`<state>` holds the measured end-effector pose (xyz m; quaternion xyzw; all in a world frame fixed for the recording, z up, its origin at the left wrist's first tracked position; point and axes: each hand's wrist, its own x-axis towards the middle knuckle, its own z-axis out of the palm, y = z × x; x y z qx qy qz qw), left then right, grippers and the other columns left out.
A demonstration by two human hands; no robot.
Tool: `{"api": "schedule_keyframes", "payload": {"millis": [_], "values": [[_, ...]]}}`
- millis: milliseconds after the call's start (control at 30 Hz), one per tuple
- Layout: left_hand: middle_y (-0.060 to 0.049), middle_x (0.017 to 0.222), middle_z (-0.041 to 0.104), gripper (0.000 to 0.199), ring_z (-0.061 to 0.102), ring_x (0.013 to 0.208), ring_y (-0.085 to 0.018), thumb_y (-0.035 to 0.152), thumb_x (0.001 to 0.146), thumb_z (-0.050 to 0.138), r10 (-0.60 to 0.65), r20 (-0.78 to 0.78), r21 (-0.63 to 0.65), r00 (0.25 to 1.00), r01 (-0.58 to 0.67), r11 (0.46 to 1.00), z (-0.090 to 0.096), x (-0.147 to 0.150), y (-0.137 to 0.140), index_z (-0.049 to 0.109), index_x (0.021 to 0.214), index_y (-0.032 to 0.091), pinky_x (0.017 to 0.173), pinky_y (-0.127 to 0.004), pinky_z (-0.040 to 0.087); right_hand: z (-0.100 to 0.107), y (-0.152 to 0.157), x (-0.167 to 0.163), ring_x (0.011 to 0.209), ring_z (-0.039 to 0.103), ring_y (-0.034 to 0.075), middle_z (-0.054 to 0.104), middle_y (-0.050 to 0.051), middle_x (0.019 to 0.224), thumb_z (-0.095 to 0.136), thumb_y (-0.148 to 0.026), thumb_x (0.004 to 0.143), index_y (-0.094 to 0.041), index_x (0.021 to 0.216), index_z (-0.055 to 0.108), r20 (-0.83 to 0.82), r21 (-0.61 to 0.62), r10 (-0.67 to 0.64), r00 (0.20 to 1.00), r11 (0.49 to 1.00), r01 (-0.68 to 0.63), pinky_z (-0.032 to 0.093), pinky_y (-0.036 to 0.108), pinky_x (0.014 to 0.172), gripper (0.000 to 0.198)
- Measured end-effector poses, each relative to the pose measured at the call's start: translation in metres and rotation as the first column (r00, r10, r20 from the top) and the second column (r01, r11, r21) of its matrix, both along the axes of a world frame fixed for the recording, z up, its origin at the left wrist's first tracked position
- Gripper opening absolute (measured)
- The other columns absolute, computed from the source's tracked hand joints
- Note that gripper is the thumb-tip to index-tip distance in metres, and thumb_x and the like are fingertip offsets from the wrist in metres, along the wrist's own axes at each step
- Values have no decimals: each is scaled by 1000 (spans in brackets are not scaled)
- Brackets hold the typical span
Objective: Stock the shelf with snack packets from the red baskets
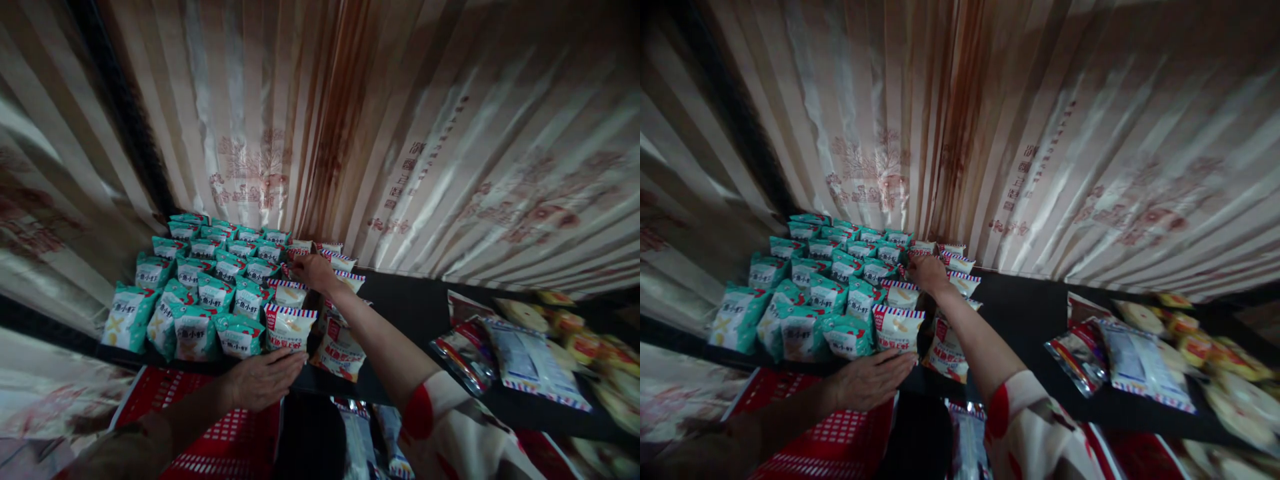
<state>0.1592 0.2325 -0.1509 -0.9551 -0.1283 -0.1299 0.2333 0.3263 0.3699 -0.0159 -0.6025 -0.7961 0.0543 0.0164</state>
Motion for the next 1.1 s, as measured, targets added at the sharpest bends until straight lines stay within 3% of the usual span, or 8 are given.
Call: {"api": "schedule_keyframes", "payload": {"millis": [200,400,533,667,833,1100], "values": [[-12,143,43,45,33,135,-20,29,94,37,-12,-10,-22,1000,12,1000,0,0,0,47,130,5,113,-34,24,-6,7,1,96,65,19,72,4,102,50,-25,85,-23,99,69,-7,-15,23,1000,1000,-23,46,24,78,24],[-8,140,48,42,34,135,-19,29,94,35,3,5,16,1000,-3,1000,5,0,-1,50,128,9,111,-32,27,-4,16,9,92,66,18,72,4,102,43,-31,91,-23,102,69,6,22,47,999,999,-47,46,23,75,29],[-7,139,49,40,34,134,-18,29,94,36,3,39,30,999,-4,1000,7,0,-1,53,126,10,111,-32,27,-1,28,16,98,65,20,70,8,108,38,-27,93,-23,114,64,130,66,7,991,998,-15,47,26,79,34],[-10,140,47,41,31,136,-20,28,94,39,-18,20,13,1000,18,1000,1,0,-1,51,127,8,113,-34,24,1,41,19,101,65,24,68,13,112,40,-28,92,-20,120,61,227,23,35,973,999,-41,49,31,81,36],[-9,142,45,43,28,138,-20,26,95,37,-17,-12,-6,1000,17,1000,5,-1,0,48,131,6,114,-34,22,-5,54,17,107,63,24,67,9,117,43,-36,92,-27,126,56,226,-47,121,967,992,-114,47,34,90,37],[-9,144,42,44,27,138,-20,27,95,36,-11,-58,-9,998,10,1000,10,-2,0,45,133,7,114,-33,23,-15,70,20,111,60,29,61,8,127,55,-58,80,-31,137,42,231,-121,199,952,977,-175,48,38,90,64]]}}
